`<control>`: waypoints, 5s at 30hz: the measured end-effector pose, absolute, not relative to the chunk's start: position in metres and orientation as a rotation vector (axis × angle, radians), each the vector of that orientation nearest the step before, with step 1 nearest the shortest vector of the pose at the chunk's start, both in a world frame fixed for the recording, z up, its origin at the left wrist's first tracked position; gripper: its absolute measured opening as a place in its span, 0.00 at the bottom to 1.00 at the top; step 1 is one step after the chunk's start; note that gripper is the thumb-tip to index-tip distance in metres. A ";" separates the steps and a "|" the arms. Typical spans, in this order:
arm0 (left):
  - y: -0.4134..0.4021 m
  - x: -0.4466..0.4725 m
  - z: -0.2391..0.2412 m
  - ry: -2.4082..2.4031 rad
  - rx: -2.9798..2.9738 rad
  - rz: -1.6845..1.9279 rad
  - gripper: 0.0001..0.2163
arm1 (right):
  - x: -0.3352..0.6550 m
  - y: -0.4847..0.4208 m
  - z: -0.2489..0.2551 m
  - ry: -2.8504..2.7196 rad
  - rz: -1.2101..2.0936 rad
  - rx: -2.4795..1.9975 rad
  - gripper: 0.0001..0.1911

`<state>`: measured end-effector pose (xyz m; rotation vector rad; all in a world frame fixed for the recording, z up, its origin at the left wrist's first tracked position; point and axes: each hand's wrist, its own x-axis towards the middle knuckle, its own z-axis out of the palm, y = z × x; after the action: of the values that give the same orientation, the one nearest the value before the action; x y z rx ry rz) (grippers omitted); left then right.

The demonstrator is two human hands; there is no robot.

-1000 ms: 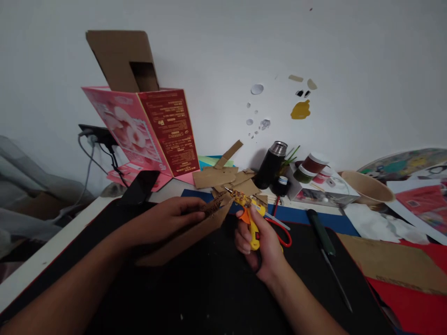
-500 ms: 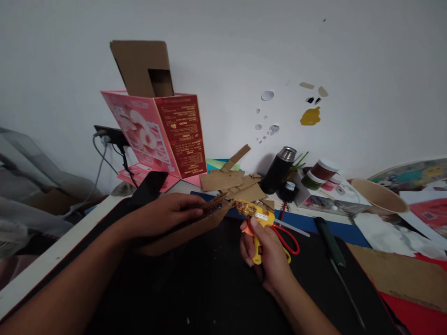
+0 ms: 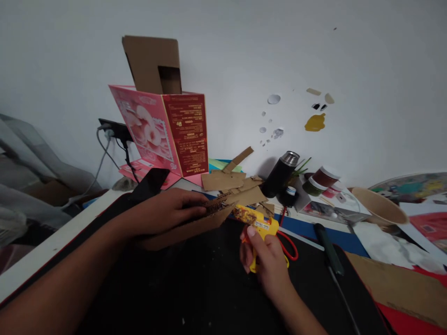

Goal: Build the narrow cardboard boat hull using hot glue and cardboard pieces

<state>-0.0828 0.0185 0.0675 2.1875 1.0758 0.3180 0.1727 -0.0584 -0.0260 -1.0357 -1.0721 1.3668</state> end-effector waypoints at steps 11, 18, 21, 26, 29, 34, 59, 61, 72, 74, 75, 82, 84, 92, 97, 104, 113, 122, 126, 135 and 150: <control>0.016 -0.088 0.070 1.069 2.261 0.348 0.15 | 0.175 -0.065 -0.023 -1.229 1.204 -1.244 0.38; 0.018 -0.090 0.070 1.056 2.273 0.324 0.15 | 0.176 -0.066 -0.022 -1.271 1.219 -1.256 0.36; 0.018 -0.093 0.072 1.029 2.260 0.345 0.15 | 0.173 -0.068 -0.021 -1.284 1.213 -1.269 0.38; 0.017 -0.096 0.075 1.010 2.234 0.335 0.16 | 0.167 -0.073 -0.019 -1.264 1.175 -1.276 0.37; 0.016 -0.095 0.076 1.006 2.216 0.314 0.16 | 0.167 -0.073 -0.021 -1.228 1.151 -1.255 0.37; 0.015 -0.094 0.076 1.004 2.204 0.310 0.15 | 0.167 -0.074 -0.020 -1.231 1.127 -1.261 0.37; 0.015 -0.095 0.074 0.982 2.214 0.341 0.18 | 0.166 -0.077 -0.015 -1.252 1.089 -1.316 0.37; 0.015 -0.095 0.074 0.981 2.207 0.348 0.18 | 0.166 -0.077 -0.015 -1.257 1.070 -1.327 0.37; 0.015 -0.095 0.074 0.993 2.198 0.343 0.18 | 0.166 -0.077 -0.013 -1.253 1.069 -1.333 0.37; 0.015 -0.095 0.074 1.004 2.198 0.329 0.17 | 0.166 -0.078 -0.011 -1.261 1.068 -1.340 0.37; 0.015 -0.095 0.074 1.005 2.197 0.321 0.17 | 0.166 -0.078 -0.011 -1.265 1.066 -1.343 0.37; 0.014 -0.094 0.075 1.011 2.212 0.306 0.16 | 0.168 -0.077 -0.017 -1.286 1.050 -1.338 0.38; 0.014 -0.094 0.075 1.016 2.211 0.301 0.16 | 0.169 -0.076 -0.021 -1.282 1.037 -1.333 0.38; 0.015 -0.094 0.074 1.010 2.186 0.277 0.15 | 0.171 -0.077 -0.021 -1.272 1.012 -1.355 0.37; 0.015 -0.094 0.075 0.994 2.195 0.304 0.15 | 0.176 -0.073 -0.027 -1.307 1.060 -1.325 0.38; 0.015 -0.094 0.076 0.995 2.190 0.271 0.13 | 0.172 -0.073 -0.022 -1.281 1.027 -1.329 0.39; 0.015 -0.094 0.076 1.004 2.180 0.260 0.13 | 0.174 -0.073 -0.027 -1.243 1.017 -1.298 0.37; 0.016 -0.094 0.075 1.009 2.185 0.243 0.13 | 0.173 -0.072 -0.027 -1.227 1.015 -1.297 0.38; 0.016 -0.093 0.076 1.013 2.188 0.242 0.13 | 0.178 -0.071 -0.025 -1.283 1.078 -1.305 0.37; 0.015 -0.093 0.077 1.016 2.178 0.235 0.14 | 0.174 -0.073 -0.023 -1.247 1.015 -1.314 0.37; 0.014 -0.093 0.078 1.007 2.159 0.226 0.14 | 0.174 -0.072 -0.021 -1.257 1.008 -1.315 0.39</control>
<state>-0.0926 0.0143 0.0784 2.1588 1.0074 0.2260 0.1736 -0.0720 -0.0211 -1.3154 -1.2570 1.0076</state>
